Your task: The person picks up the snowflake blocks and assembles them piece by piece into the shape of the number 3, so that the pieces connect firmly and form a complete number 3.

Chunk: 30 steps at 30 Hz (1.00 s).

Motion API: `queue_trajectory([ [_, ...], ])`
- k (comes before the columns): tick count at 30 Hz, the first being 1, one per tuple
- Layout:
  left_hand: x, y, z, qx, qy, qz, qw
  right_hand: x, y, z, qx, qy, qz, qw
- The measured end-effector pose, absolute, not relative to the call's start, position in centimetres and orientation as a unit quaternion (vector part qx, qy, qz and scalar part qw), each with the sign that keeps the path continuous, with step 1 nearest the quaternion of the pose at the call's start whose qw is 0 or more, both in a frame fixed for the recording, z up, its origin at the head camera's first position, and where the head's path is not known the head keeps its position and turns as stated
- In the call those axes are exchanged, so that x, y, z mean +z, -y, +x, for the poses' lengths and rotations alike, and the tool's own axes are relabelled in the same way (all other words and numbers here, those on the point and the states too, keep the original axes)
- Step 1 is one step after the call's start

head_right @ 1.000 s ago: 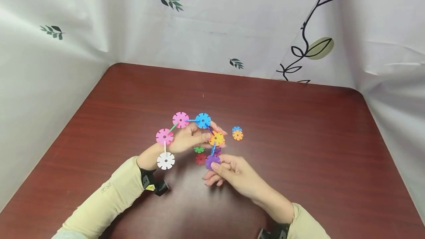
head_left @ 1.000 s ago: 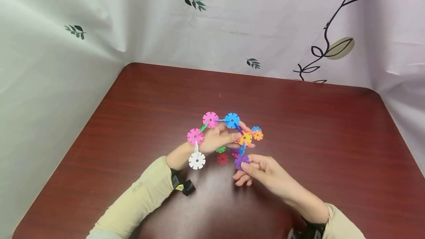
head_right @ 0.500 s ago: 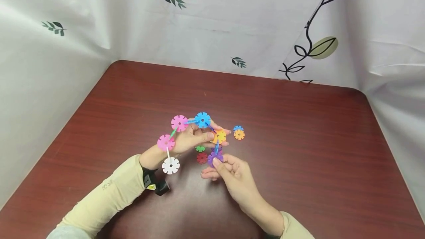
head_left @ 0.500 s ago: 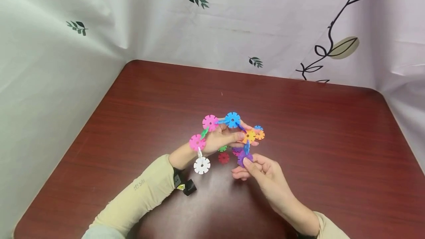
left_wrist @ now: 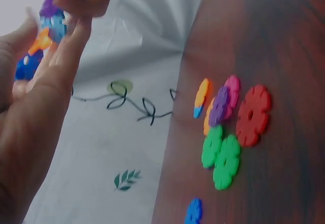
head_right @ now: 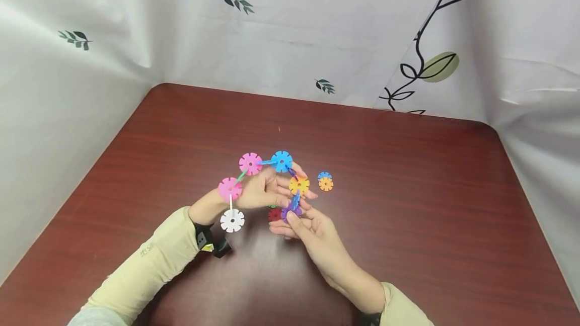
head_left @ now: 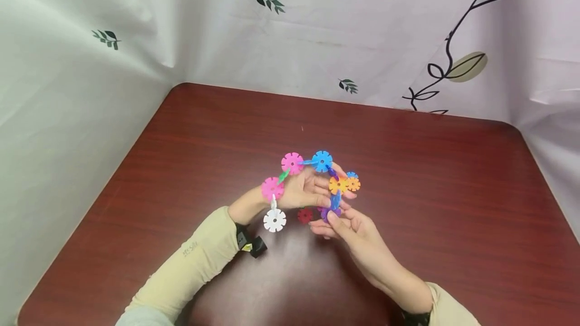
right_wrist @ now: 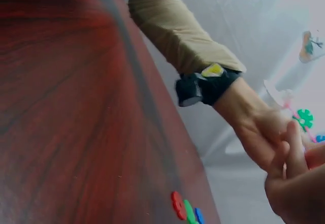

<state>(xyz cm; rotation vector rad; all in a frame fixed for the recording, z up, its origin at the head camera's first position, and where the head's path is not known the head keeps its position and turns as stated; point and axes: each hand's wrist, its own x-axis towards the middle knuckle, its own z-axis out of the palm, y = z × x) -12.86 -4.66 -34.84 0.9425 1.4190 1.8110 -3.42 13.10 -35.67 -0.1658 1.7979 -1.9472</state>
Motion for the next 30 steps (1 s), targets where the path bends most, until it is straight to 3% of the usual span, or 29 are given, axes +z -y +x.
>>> queue_trajectory([
  [3,-35.1,4.9,-12.9,0.682,-0.544,0.359,0.332,-35.8,-14.1,-4.2,-0.680,-0.660,-0.124,0.294],
  [5,-35.1,5.0,-12.8,0.687,-0.545,0.349,0.330,-35.6,-15.1,-5.2,-0.630,-0.705,-0.163,0.281],
  [8,-35.2,5.0,-12.6,0.699,-0.531,0.344,0.333,-35.4,-16.9,-7.8,-0.483,-0.841,-0.190,0.153],
  [11,-35.1,5.1,-12.4,0.713,-0.501,0.341,0.353,-35.6,-18.3,-10.8,-0.288,-0.946,-0.138,0.054],
  [16,-35.0,4.9,-11.9,0.709,-0.510,0.352,0.337,-36.6,-19.1,-14.0,-0.117,-0.981,-0.105,0.110],
  [19,-34.9,4.9,-11.5,0.701,-0.516,0.365,0.330,-37.0,-18.9,-14.8,-0.082,-0.984,-0.111,0.110],
  [30,-34.0,5.0,-11.2,0.697,-0.519,0.357,0.343,-37.7,-18.9,-15.6,-0.139,-0.979,-0.086,0.122],
])
